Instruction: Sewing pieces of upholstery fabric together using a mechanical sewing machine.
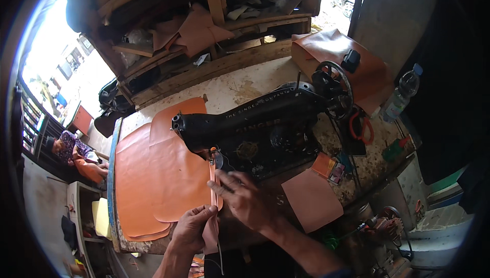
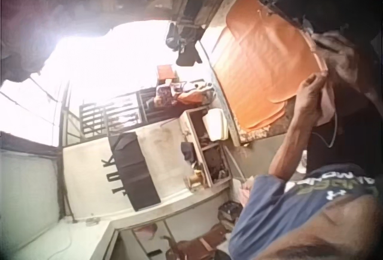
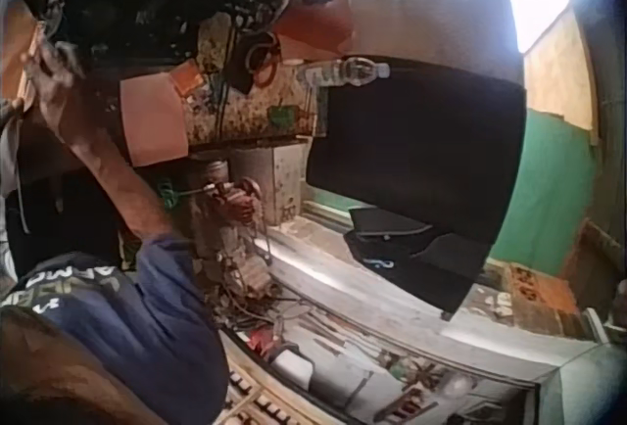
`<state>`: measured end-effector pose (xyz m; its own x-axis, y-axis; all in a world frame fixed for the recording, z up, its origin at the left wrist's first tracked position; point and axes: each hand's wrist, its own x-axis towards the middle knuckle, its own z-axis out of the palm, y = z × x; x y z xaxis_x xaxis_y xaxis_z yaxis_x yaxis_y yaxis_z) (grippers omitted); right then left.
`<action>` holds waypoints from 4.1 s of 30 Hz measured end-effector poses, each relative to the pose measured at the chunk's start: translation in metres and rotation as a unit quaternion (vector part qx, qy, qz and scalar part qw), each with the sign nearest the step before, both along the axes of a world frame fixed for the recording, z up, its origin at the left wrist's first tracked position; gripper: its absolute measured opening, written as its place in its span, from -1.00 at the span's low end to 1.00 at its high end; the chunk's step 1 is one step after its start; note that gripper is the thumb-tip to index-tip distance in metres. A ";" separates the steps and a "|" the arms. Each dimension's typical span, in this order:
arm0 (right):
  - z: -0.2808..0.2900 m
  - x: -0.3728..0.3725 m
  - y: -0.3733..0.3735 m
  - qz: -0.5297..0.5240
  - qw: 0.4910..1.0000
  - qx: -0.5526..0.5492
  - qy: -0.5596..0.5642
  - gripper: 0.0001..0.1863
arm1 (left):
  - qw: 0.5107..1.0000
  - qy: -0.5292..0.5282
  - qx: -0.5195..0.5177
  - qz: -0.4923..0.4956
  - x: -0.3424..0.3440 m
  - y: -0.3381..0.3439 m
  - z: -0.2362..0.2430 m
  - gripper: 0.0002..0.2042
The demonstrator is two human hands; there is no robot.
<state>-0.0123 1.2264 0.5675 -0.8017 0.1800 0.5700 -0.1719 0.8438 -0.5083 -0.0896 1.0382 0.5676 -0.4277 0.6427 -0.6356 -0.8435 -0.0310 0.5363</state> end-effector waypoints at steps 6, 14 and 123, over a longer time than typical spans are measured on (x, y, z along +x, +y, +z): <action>-0.035 -0.014 -0.001 0.085 0.995 0.058 -0.001 -0.61 | 0.998 0.041 -0.044 0.013 0.003 0.003 0.002 -0.82; -0.035 -0.011 -0.003 0.066 0.992 0.103 -0.008 -0.67 | 0.726 0.620 -0.282 -0.097 -0.039 0.004 0.003 -0.86; -0.097 -0.196 0.105 0.467 0.458 -0.730 -0.195 -0.56 | 0.498 0.825 -0.138 -0.229 -0.067 0.012 -0.014 -0.50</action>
